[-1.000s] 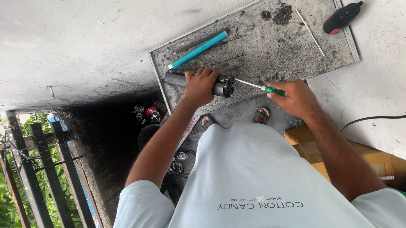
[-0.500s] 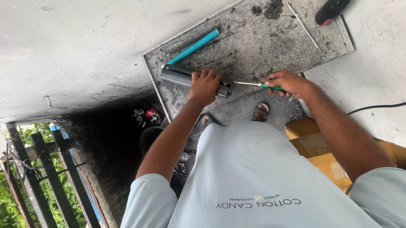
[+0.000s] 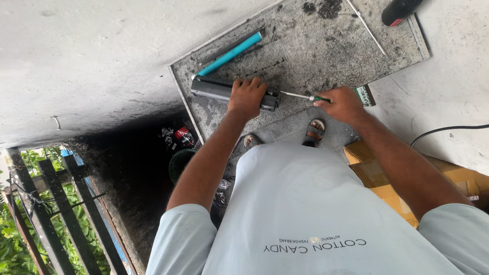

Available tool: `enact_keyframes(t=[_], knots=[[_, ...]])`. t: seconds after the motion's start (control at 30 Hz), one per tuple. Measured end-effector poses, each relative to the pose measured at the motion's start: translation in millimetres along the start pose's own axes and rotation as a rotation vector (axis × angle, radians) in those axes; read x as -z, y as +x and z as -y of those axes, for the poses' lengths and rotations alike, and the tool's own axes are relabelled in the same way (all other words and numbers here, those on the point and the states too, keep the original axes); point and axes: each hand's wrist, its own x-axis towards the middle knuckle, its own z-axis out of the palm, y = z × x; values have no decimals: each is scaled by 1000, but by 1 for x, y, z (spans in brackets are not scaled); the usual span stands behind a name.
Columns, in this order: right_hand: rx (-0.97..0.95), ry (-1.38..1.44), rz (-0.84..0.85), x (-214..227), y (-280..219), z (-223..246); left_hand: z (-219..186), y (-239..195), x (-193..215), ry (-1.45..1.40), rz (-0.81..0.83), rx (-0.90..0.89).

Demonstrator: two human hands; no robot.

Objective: The person disassembles a printer toner cartridge on a concrete ledge using a screwdriver and a small metal tool. They remove the blue drum, open the casing, and manipulate internal components before reassembling the cartridge and placing it into a green bucket.

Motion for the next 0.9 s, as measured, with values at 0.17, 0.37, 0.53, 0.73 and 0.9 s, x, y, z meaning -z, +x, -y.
enact_keyframes(t=[0.17, 0.37, 0.53, 0.73, 0.9], knots=[[290, -116, -276, 4, -10, 21, -1, -1, 0, -4, -29, -1], [-109, -215, 76, 15, 2, 32, -3, -6, 3, -15, -19, 10], [-103, -168, -66, 2, 0, 25, -5, -2, 5, 10, 21, 35], [-99, -238, 83, 3, 3, 18, -5, -5, 6, -12, 34, 37], [-147, -185, -17, 4, 2, 22, -3, -5, 7, -18, -7, 26]])
